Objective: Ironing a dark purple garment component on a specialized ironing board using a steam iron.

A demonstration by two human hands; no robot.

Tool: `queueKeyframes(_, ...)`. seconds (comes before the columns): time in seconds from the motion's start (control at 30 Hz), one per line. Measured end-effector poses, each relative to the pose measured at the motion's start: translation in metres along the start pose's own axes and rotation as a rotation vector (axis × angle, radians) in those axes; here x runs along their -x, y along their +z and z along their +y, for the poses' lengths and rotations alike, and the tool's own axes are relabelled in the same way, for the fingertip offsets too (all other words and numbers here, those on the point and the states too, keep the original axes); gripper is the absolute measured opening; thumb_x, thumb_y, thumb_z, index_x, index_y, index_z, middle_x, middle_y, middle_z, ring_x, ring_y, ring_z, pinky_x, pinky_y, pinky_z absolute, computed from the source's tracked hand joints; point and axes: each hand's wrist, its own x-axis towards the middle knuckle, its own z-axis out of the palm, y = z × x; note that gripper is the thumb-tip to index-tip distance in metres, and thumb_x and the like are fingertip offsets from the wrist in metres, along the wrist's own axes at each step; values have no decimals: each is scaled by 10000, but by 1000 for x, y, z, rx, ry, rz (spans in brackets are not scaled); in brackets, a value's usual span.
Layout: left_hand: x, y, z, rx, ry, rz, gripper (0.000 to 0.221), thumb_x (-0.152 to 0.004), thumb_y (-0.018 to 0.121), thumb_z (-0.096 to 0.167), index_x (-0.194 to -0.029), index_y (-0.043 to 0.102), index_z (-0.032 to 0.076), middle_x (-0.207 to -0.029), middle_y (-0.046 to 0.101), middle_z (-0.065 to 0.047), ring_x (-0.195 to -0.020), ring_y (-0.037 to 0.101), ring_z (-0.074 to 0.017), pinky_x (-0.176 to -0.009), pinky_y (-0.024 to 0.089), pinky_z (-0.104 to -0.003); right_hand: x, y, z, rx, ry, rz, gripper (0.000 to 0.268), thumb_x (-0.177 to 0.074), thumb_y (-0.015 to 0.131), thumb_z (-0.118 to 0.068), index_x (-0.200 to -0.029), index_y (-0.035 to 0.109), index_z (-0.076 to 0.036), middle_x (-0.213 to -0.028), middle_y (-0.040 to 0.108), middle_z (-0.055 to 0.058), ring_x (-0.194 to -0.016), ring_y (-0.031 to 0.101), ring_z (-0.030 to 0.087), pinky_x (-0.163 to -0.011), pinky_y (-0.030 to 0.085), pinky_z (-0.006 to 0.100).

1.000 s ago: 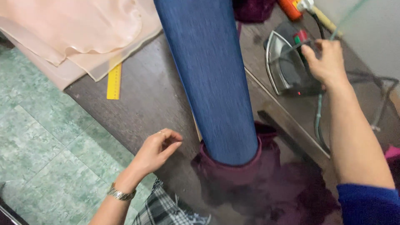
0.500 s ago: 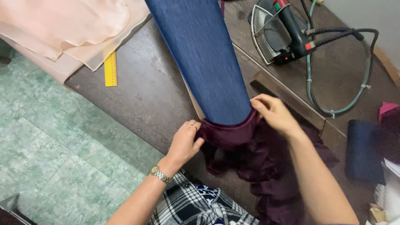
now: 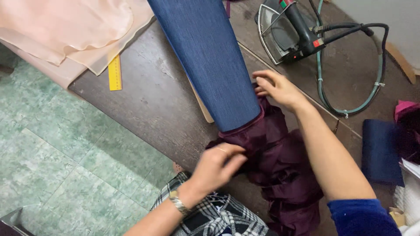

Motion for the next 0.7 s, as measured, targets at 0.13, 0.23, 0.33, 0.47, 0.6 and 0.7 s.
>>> queueKeyframes(0.13,-5,-25,-53,-39,-158,266,152,-911,584,112,-1036,662,75,-878,679,-130,-844,666,-300,-744,515,-380,26,4,-41,331,-264,-4,311,-1033,465,-184,-1268,580,-15,-1267,563,220,-1203,536,359,-1009,416,487)
queueKeyframes(0.23,-15,-22,-97,66,-132,202,362,-844,564,-24,-1204,534,-53,-1058,594,-261,-1028,576,-428,-904,447,-477,34,4,-44,359,-383,41,268,-1058,431,-176,-1113,657,-43,-1183,611,142,-1138,574,284,-1006,412,419)
queueKeyframes(0.33,-25,-3,-147,162,-143,67,388,-805,615,-13,-1179,520,-43,-1090,559,-200,-1140,519,-353,-1016,376,-504,37,10,-30,336,-289,3,265,-1047,433,-177,-1116,669,-77,-1080,668,128,-1040,610,262,-951,439,420)
queueKeyframes(0.47,-37,6,-157,160,-124,-106,177,-758,619,30,-925,622,-28,-913,513,-149,-990,542,-304,-936,406,-482,35,15,-21,237,-144,-43,361,-1063,367,-305,-1052,676,-119,-966,678,65,-932,582,161,-916,449,386)
queueKeyframes(0.6,-44,4,-139,62,-36,-139,171,-780,620,90,-802,593,-78,-799,470,-234,-873,536,-425,-842,409,-510,35,25,-28,66,-37,-111,536,-1073,275,-420,-949,707,-128,-968,673,14,-977,563,161,-1011,392,394)
queueKeyframes(0.7,-34,-11,-167,25,154,-68,121,-885,609,70,-921,561,-35,-1023,518,-288,-1044,491,-501,-897,397,-564,26,11,44,131,-113,-128,441,-1060,400,-314,-944,714,-28,-968,664,140,-984,558,243,-981,377,498)
